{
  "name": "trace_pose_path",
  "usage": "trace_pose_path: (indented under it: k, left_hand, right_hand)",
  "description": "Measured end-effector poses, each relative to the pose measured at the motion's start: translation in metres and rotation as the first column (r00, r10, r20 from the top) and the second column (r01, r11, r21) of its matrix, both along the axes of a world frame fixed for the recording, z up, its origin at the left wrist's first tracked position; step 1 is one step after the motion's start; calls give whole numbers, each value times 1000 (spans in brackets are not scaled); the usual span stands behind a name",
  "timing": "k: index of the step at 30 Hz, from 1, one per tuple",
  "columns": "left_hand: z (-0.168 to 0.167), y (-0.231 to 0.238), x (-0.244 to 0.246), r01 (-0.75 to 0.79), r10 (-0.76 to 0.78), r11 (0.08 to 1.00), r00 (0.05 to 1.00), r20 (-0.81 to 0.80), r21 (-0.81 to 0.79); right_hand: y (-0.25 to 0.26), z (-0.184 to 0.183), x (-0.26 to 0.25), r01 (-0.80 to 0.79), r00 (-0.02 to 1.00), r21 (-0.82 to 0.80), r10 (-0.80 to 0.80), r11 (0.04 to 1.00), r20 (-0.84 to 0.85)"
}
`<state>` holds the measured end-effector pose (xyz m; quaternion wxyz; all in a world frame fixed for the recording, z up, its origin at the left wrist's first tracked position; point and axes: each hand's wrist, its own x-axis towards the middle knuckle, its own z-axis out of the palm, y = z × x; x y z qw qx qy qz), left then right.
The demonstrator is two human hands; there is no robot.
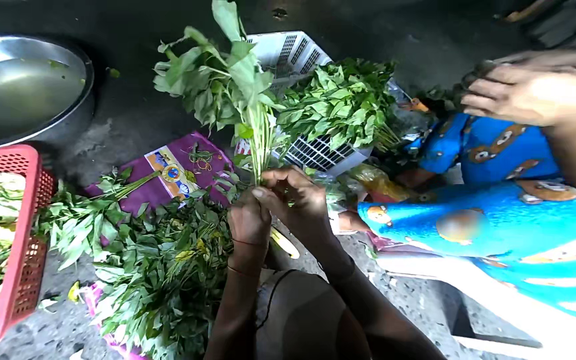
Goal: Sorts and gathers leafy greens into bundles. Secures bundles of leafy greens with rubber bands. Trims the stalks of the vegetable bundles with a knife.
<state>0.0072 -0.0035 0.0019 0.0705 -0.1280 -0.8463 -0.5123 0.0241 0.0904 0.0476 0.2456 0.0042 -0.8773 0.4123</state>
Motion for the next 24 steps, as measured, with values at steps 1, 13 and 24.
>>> trace_pose_path:
  k: [1,13,24]
  left_hand:
    - [0,2,1,-6,6,1000,1000,-9,-29]
    - [-40,8,12,-192,1,910,887,461,368]
    - [-145,-4,33,-677,-264,617,303,916,401]
  right_hand:
    - [-1,2,-2,51,999,-12,-51,999,20]
    - [30,-60,-20,73,880,-784,331,616,342]
    - [38,-173,-2,287,604,-694,438,660,666]
